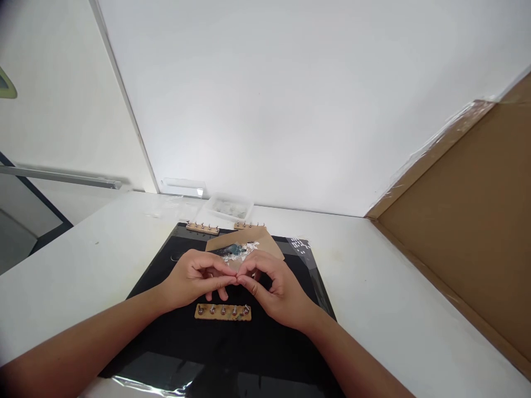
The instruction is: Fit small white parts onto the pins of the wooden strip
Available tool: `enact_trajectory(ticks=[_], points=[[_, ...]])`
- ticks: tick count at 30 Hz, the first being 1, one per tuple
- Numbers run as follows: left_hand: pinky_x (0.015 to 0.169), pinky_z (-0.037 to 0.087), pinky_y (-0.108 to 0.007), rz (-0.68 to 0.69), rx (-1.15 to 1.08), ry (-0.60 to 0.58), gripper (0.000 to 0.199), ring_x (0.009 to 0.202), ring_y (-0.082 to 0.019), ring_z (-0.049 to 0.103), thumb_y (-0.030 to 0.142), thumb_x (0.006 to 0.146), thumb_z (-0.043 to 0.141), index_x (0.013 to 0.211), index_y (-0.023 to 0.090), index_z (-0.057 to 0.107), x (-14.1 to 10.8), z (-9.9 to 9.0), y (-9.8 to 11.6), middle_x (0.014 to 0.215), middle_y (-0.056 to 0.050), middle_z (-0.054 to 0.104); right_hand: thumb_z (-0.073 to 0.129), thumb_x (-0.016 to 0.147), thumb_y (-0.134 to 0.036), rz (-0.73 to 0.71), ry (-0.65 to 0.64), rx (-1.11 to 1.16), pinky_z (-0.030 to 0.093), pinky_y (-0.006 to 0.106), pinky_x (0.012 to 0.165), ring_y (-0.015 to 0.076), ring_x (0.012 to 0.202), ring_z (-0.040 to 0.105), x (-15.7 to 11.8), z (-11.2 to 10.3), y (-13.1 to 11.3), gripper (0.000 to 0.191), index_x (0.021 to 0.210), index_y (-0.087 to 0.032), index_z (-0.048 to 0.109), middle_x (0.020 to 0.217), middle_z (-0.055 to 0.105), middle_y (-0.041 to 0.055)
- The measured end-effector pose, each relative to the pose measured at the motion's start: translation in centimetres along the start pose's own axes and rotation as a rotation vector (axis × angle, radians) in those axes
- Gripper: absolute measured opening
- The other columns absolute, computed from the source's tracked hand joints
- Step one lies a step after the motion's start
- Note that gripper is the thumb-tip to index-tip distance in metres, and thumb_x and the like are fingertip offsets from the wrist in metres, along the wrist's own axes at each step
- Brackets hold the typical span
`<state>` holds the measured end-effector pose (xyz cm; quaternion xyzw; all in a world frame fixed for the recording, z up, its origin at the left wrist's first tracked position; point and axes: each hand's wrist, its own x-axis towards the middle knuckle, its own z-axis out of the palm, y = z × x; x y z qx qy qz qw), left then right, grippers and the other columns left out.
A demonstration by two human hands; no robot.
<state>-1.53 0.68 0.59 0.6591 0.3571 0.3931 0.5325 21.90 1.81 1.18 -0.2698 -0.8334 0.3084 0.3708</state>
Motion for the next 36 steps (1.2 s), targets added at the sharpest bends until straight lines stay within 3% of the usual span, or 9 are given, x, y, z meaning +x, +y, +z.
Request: enact_trajectory(ticks=[11, 14, 16, 19, 22, 25, 27, 32, 36], points=[[0.046, 0.055, -0.017, 0.027, 0.066, 0.002, 0.028, 0.066, -0.02, 0.081, 0.044, 0.091, 0.079, 0.101, 0.017, 0.084, 0.0, -0.3, 0.1, 0.081, -0.008, 0.082, 0.054, 0.106, -0.026, -0.033, 0.048, -0.122, 0.05, 0.032, 0.073, 0.018, 0.081, 0.058, -0.1, 0.2, -0.7, 0.012, 0.095, -0.024, 0.06, 0.089, 0.062, 0.0032], [0.063, 0.062, -0.023, 0.231, 0.354, -0.031, 0.025, 0.068, -0.017, 0.079, 0.041, 0.097, 0.072, 0.105, 0.02, 0.084, 0.2, -1.2, 0.0, 0.089, -0.007, 0.083, 0.056, 0.105, -0.021, -0.076, 0.111, -0.171, 0.05, 0.032, 0.074, 0.0179, 0.082, 0.058, -0.2, 0.4, -0.4, 0.009, 0.098, -0.024, 0.061, 0.092, 0.063, 0.0034], [0.08, 0.062, -0.028, 0.414, 0.588, -0.076, 0.023, 0.081, -0.019, 0.079, 0.038, 0.1, 0.068, 0.108, 0.023, 0.083, 0.4, -1.9, 0.2, 0.094, -0.006, 0.083, 0.057, 0.103, -0.019, -0.112, 0.133, -0.218, 0.05, 0.032, 0.076, 0.0181, 0.085, 0.059, -0.2, 0.6, -0.3, 0.008, 0.099, -0.024, 0.061, 0.093, 0.064, 0.0035], [0.08, 0.06, -0.03, 0.573, 0.712, 0.01, 0.022, 0.087, -0.02, 0.076, 0.034, 0.103, 0.063, 0.109, 0.022, 0.081, 0.3, -2.3, 1.7, 0.097, -0.008, 0.082, 0.058, 0.103, -0.017, -0.153, 0.129, -0.262, 0.05, 0.033, 0.078, 0.0183, 0.086, 0.06, -0.2, 0.9, -0.1, 0.008, 0.1, -0.024, 0.061, 0.094, 0.064, 0.0033], [0.076, 0.057, -0.028, 0.638, 0.746, 0.094, 0.018, 0.082, -0.017, 0.072, 0.028, 0.103, 0.063, 0.11, 0.021, 0.079, -1.2, -2.1, 4.9, 0.096, -0.006, 0.08, 0.057, 0.103, -0.017, -0.178, 0.112, -0.274, 0.05, 0.033, 0.079, 0.0188, 0.087, 0.061, -0.2, 1.3, -0.2, 0.008, 0.102, -0.024, 0.061, 0.095, 0.065, 0.0038], [0.065, 0.051, -0.025, 0.526, 0.833, 0.112, 0.017, 0.071, -0.014, 0.065, 0.027, 0.102, 0.065, 0.114, 0.024, 0.077, -4.3, -1.7, 7.1, 0.09, -0.003, 0.076, 0.057, 0.103, -0.017, -0.19, 0.104, -0.287, 0.049, 0.033, 0.078, 0.0188, 0.087, 0.06, -0.2, 1.7, -0.4, 0.007, 0.101, -0.023, 0.061, 0.095, 0.065, 0.0038], [0.057, 0.047, -0.023, 0.395, 0.805, 0.227, 0.017, 0.06, -0.01, 0.057, 0.029, 0.1, 0.067, 0.114, 0.024, 0.075, -6.5, -1.3, 6.6, 0.091, -0.002, 0.072, 0.058, 0.103, -0.017, -0.197, 0.104, -0.299, 0.048, 0.033, 0.078, 0.0186, 0.087, 0.06, -0.2, 2.1, -0.6, 0.007, 0.1, -0.023, 0.061, 0.094, 0.066, 0.0035], [0.054, 0.046, -0.021, 0.042, 0.556, 0.349, 0.022, 0.058, -0.008, 0.054, 0.036, 0.097, 0.07, 0.117, 0.026, 0.071, -9.8, -0.4, 0.6, 0.099, -0.001, 0.065, 0.062, 0.103, -0.02, -0.232, 0.069, -0.304, 0.044, 0.034, 0.078, 0.017, 0.084, 0.061, -0.2, 3.3, -1.4, 0.004, 0.101, -0.022, 0.064, 0.091, 0.067, 0.0024], [0.058, 0.047, -0.022, -0.032, 0.516, 0.3, 0.029, 0.058, -0.006, 0.052, 0.038, 0.095, 0.073, 0.121, 0.027, 0.068, -9.9, 0.2, -2.2, 0.107, -0.001, 0.061, 0.063, 0.104, -0.02, -0.255, 0.022, -0.364, 0.04, 0.035, 0.079, 0.0169, 0.087, 0.063, 0.1, 4.4, -1.9, 0.004, 0.101, -0.022, 0.066, 0.092, 0.07, 0.0022]])
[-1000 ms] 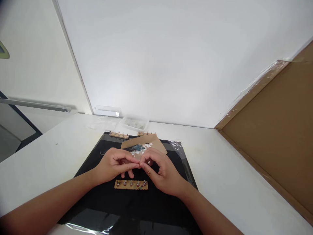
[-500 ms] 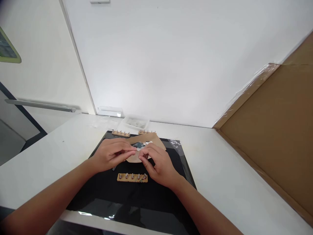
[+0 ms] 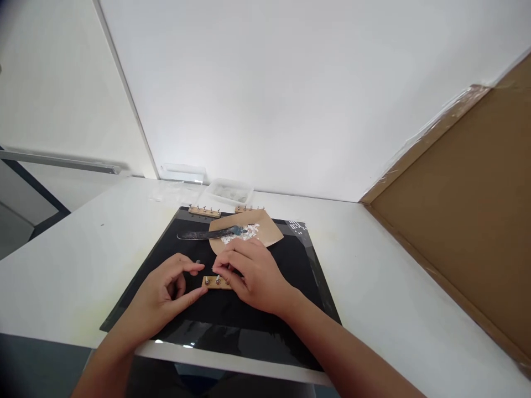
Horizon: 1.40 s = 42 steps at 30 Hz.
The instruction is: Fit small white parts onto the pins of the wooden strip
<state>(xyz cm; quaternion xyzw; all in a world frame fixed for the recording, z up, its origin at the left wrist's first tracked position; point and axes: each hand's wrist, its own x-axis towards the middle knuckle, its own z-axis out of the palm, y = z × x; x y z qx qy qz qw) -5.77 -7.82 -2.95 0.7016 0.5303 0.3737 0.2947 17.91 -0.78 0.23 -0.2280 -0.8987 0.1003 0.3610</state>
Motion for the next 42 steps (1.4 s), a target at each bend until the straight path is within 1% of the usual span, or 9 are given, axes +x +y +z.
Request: enact_trajectory(ticks=[2, 4, 7, 11, 15, 21, 33, 42], points=[[0.058, 0.046, -0.023, -0.026, 0.08, -0.028, 0.024, 0.057, -0.007, 0.051, 0.038, 0.096, 0.072, 0.117, 0.026, 0.069, 0.0, 0.5, 0.1, 0.105, 0.0, 0.06, 0.061, 0.105, -0.02, -0.008, -0.044, -0.036, 0.038, 0.036, 0.081, 0.0164, 0.087, 0.063, 0.2, 0.4, -0.2, 0.007, 0.1, -0.022, 0.066, 0.095, 0.071, 0.0023], [0.059, 0.044, -0.024, -0.031, 0.176, -0.029, 0.017, 0.06, -0.008, 0.052, 0.038, 0.096, 0.071, 0.108, 0.026, 0.071, 0.0, 0.8, 0.4, 0.101, 0.001, 0.06, 0.06, 0.106, -0.021, -0.012, -0.08, -0.058, 0.037, 0.036, 0.081, 0.0159, 0.086, 0.062, 0.3, 0.8, -0.2, 0.009, 0.099, -0.021, 0.067, 0.096, 0.071, 0.0025], [0.06, 0.043, -0.025, -0.033, 0.226, -0.002, 0.015, 0.062, -0.009, 0.054, 0.038, 0.102, 0.064, 0.1, 0.026, 0.071, -0.2, 1.1, 0.5, 0.097, 0.002, 0.061, 0.058, 0.106, -0.022, -0.01, -0.125, -0.056, 0.037, 0.036, 0.082, 0.0158, 0.086, 0.061, 0.4, 1.3, -0.2, 0.011, 0.099, -0.021, 0.066, 0.095, 0.07, 0.0028], [0.06, 0.042, -0.024, 0.021, 0.272, 0.019, 0.015, 0.07, -0.011, 0.06, 0.034, 0.104, 0.06, 0.099, 0.024, 0.071, -0.3, 1.4, 0.1, 0.097, 0.001, 0.063, 0.058, 0.107, -0.023, 0.025, -0.198, -0.055, 0.036, 0.036, 0.083, 0.016, 0.087, 0.06, 0.3, 1.7, -0.2, 0.01, 0.1, -0.02, 0.066, 0.095, 0.069, 0.0029], [0.059, 0.041, -0.025, 0.083, 0.319, 0.069, 0.016, 0.072, -0.012, 0.062, 0.029, 0.105, 0.058, 0.099, 0.023, 0.071, -0.4, 1.7, -0.2, 0.096, 0.0, 0.064, 0.058, 0.107, -0.023, 0.054, -0.25, -0.052, 0.036, 0.036, 0.082, 0.0161, 0.085, 0.059, 0.4, 1.8, -0.1, 0.01, 0.102, -0.02, 0.066, 0.094, 0.067, 0.0029], [0.062, 0.045, -0.025, 0.092, 0.299, 0.078, 0.015, 0.074, -0.012, 0.065, 0.028, 0.106, 0.059, 0.103, 0.024, 0.073, -0.5, 1.8, -0.3, 0.096, 0.001, 0.065, 0.06, 0.106, -0.022, 0.055, -0.255, -0.024, 0.037, 0.036, 0.082, 0.0169, 0.086, 0.061, 0.5, 1.7, -0.3, 0.006, 0.102, -0.021, 0.066, 0.094, 0.067, 0.0031], [0.063, 0.047, -0.025, 0.075, 0.273, 0.093, 0.015, 0.074, -0.012, 0.067, 0.027, 0.105, 0.061, 0.103, 0.025, 0.075, -0.4, 2.0, -0.3, 0.094, 0.001, 0.067, 0.062, 0.104, -0.019, 0.029, -0.223, -0.052, 0.039, 0.036, 0.082, 0.0164, 0.085, 0.061, 0.4, 1.6, -0.2, 0.004, 0.103, -0.02, 0.065, 0.094, 0.068, 0.0026], [0.063, 0.047, -0.024, 0.067, 0.287, 0.088, 0.016, 0.074, -0.013, 0.067, 0.027, 0.104, 0.06, 0.101, 0.024, 0.076, -0.4, 1.9, -0.2, 0.092, 0.001, 0.068, 0.061, 0.105, -0.018, 0.01, -0.254, -0.053, 0.039, 0.036, 0.085, 0.0158, 0.087, 0.061, 0.4, 1.7, -0.1, 0.005, 0.105, -0.021, 0.065, 0.095, 0.068, 0.0019]])
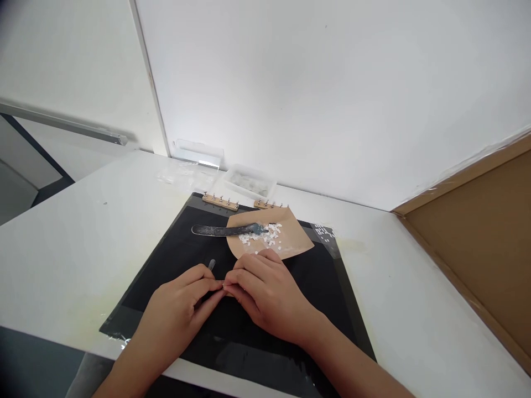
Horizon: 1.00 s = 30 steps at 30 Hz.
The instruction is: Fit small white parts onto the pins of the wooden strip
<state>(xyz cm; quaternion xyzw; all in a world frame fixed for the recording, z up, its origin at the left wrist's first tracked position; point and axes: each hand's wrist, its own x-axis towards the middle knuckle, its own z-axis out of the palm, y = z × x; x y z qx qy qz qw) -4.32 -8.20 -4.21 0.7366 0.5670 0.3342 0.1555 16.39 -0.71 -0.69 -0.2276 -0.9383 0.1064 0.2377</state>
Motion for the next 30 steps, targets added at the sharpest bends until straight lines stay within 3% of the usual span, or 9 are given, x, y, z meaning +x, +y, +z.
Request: enact_trajectory(ticks=[13, 21, 30], points=[[0.064, 0.049, -0.024, -0.002, -0.02, 0.011, 0.016, 0.074, -0.013, 0.068, 0.026, 0.104, 0.06, 0.102, 0.025, 0.077, -0.2, 0.2, -0.2, 0.092, 0.0, 0.069, 0.062, 0.105, -0.022, 0.038, -0.051, 0.007, 0.039, 0.038, 0.088, 0.0183, 0.09, 0.06, 0.0, -0.3, 0.0, 0.006, 0.104, -0.022, 0.067, 0.099, 0.069, 0.0036], [0.062, 0.049, -0.023, 0.01, -0.018, 0.03, 0.019, 0.072, -0.012, 0.068, 0.025, 0.104, 0.059, 0.1, 0.024, 0.077, -0.1, 0.3, -0.2, 0.092, 0.0, 0.069, 0.061, 0.105, -0.017, -0.011, -0.014, -0.003, 0.039, 0.036, 0.088, 0.0151, 0.084, 0.058, 0.1, -0.6, -0.3, 0.012, 0.102, -0.023, 0.071, 0.093, 0.067, 0.001], [0.064, 0.051, -0.022, 0.017, -0.025, 0.03, 0.018, 0.074, -0.012, 0.07, 0.024, 0.104, 0.059, 0.103, 0.024, 0.077, 0.0, 0.3, -0.3, 0.092, 0.0, 0.07, 0.064, 0.104, -0.023, -0.033, -0.02, -0.021, 0.042, 0.038, 0.092, 0.0155, 0.083, 0.059, -0.1, -1.1, -0.4, 0.009, 0.104, -0.025, 0.073, 0.091, 0.067, 0.001]])
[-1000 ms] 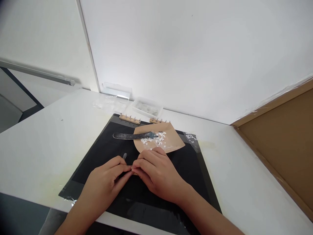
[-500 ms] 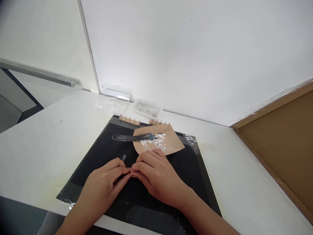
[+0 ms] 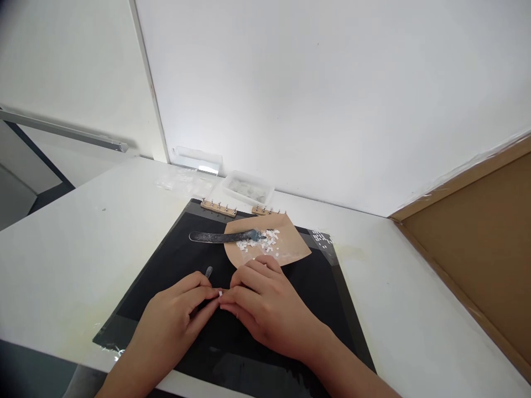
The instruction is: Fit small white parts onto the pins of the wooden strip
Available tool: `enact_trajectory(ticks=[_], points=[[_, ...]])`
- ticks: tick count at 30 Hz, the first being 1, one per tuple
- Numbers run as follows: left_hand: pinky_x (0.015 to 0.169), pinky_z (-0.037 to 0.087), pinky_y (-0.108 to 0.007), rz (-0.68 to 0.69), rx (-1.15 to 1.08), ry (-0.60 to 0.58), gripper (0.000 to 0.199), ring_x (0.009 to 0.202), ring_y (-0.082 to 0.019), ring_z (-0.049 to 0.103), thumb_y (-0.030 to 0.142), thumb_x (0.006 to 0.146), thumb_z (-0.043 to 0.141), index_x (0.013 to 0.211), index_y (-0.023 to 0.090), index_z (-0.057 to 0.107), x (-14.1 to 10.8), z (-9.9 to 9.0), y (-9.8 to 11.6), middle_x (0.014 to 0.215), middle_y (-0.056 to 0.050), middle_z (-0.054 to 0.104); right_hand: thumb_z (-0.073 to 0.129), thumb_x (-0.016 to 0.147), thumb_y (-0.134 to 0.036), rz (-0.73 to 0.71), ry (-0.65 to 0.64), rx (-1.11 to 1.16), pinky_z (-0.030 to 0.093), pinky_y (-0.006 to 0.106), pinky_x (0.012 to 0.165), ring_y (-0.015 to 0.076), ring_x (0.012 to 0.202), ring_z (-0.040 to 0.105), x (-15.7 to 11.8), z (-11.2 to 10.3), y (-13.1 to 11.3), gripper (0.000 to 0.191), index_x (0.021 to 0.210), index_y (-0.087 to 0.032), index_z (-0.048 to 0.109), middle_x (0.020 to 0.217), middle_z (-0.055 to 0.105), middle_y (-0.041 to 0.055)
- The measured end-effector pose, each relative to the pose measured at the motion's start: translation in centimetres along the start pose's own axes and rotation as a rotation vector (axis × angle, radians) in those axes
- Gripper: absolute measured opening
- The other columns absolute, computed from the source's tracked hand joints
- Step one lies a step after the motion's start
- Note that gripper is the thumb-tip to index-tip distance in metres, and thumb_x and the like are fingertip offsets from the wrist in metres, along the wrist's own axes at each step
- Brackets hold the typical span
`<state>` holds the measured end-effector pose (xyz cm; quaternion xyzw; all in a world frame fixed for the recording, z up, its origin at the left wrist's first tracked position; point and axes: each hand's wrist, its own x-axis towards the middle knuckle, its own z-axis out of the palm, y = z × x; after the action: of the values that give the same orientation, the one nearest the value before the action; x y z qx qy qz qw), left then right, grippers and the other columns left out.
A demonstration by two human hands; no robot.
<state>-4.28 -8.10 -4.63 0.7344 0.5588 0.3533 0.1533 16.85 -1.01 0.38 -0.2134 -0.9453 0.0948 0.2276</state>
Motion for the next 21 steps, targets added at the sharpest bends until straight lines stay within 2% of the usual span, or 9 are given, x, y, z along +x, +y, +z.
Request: enact_trajectory(ticks=[5, 12, 21], points=[[0.063, 0.049, -0.023, -0.002, -0.003, 0.006, 0.018, 0.074, -0.013, 0.069, 0.026, 0.105, 0.058, 0.102, 0.025, 0.076, -0.01, -0.05, 0.09, 0.092, 0.0, 0.069, 0.067, 0.102, -0.028, 0.029, 0.019, -0.008, 0.042, 0.041, 0.093, 0.0187, 0.089, 0.059, -0.23, 0.37, 0.32, 0.01, 0.109, -0.026, 0.074, 0.097, 0.067, 0.0038], [0.064, 0.048, -0.025, -0.031, 0.031, -0.044, 0.017, 0.074, -0.014, 0.067, 0.022, 0.103, 0.059, 0.093, 0.022, 0.073, -0.15, -0.3, 0.18, 0.091, 0.0, 0.067, 0.068, 0.102, -0.028, 0.006, 0.019, -0.06, 0.043, 0.04, 0.094, 0.0197, 0.093, 0.059, -0.05, 0.39, 0.03, 0.02, 0.12, -0.03, 0.075, 0.102, 0.066, 0.0047], [0.062, 0.046, -0.024, -0.052, 0.049, -0.057, 0.015, 0.076, -0.014, 0.068, 0.018, 0.098, 0.061, 0.099, 0.025, 0.075, 0.05, -0.74, 0.34, 0.095, 0.0, 0.069, 0.063, 0.103, -0.026, -0.099, 0.037, -0.172, 0.039, 0.039, 0.095, 0.0174, 0.093, 0.058, -0.06, 0.46, -0.27, 0.012, 0.106, -0.026, 0.076, 0.099, 0.066, 0.003]])
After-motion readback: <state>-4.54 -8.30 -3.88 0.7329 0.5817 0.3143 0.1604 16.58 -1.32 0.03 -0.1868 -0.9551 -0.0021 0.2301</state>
